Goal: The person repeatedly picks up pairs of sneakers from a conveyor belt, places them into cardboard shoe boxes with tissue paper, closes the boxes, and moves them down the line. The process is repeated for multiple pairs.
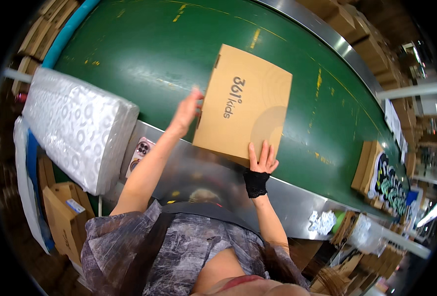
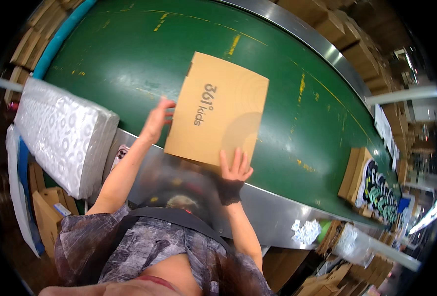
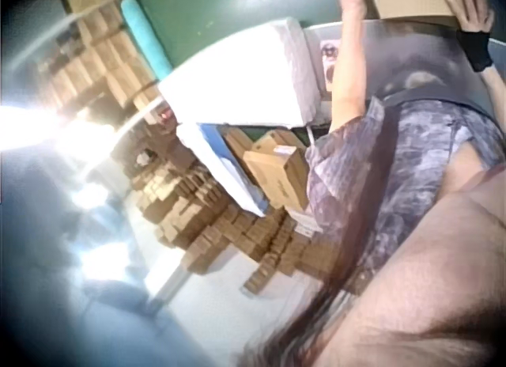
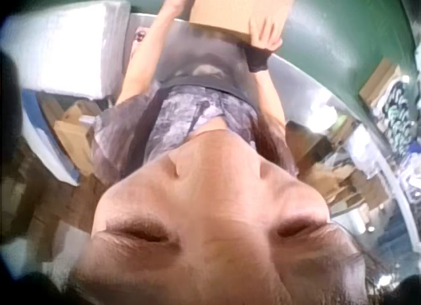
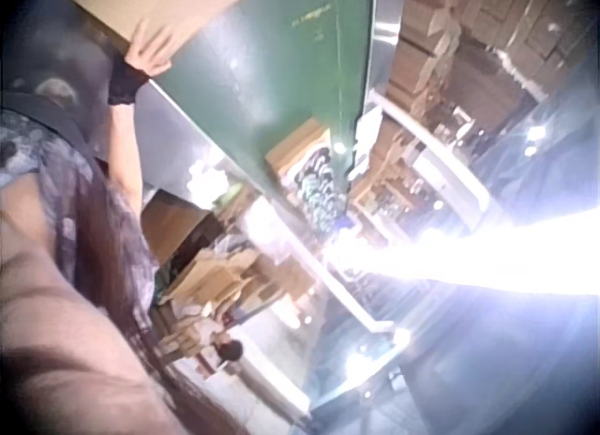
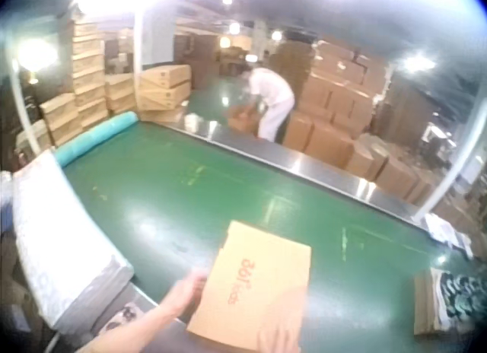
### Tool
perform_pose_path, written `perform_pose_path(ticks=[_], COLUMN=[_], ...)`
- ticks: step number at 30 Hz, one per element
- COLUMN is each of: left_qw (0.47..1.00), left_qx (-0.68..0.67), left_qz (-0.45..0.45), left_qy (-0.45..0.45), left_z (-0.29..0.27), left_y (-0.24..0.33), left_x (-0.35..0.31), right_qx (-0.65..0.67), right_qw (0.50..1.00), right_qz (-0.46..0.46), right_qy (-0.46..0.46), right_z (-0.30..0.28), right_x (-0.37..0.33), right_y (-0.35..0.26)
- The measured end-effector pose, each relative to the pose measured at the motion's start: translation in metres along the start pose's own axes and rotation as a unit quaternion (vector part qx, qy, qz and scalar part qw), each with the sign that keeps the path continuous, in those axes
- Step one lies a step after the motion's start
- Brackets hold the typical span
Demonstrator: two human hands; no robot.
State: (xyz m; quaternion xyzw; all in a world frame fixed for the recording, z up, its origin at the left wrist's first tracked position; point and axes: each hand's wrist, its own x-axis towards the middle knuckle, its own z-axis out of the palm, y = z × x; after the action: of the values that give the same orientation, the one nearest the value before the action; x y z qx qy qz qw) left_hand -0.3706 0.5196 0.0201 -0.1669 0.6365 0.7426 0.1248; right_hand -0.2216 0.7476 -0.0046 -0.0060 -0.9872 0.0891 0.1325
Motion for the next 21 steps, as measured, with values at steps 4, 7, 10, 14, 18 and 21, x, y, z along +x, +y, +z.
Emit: perform_pose_path(ticks=[4,7,10,14,18,21], left_qw=[0.919,0.967,0.970,0.928,0.940,0.951], left_qx=[0.343,0.234,-0.043,-0.187,-0.165,-0.164], left_qz=[0.193,0.037,-0.122,-0.153,-0.135,-0.113], left_qy=[0.006,-0.093,-0.204,-0.284,-0.266,-0.235], left_z=[0.004,-0.011,-0.011,-0.010,-0.010,-0.011], left_y=[-0.048,-0.025,-0.013,-0.009,-0.029,-0.034], left_x=[0.017,0.034,0.043,0.024,-0.023,-0.065], right_qx=[-0.037,-0.046,-0.023,-0.061,-0.026,-0.031], right_qw=[0.998,0.994,0.995,0.994,0.997,0.995], right_qz=[-0.004,-0.008,-0.021,-0.035,-0.054,-0.093], right_qy=[-0.059,-0.096,-0.097,-0.079,-0.054,-0.006], right_z=[0.003,-0.010,-0.027,-0.065,-0.100,-0.106], right_x=[0.000,0.015,0.022,0.022,-0.010,-0.037], right_y=[-0.005,-0.008,-0.012,-0.030,-0.024,-0.005])
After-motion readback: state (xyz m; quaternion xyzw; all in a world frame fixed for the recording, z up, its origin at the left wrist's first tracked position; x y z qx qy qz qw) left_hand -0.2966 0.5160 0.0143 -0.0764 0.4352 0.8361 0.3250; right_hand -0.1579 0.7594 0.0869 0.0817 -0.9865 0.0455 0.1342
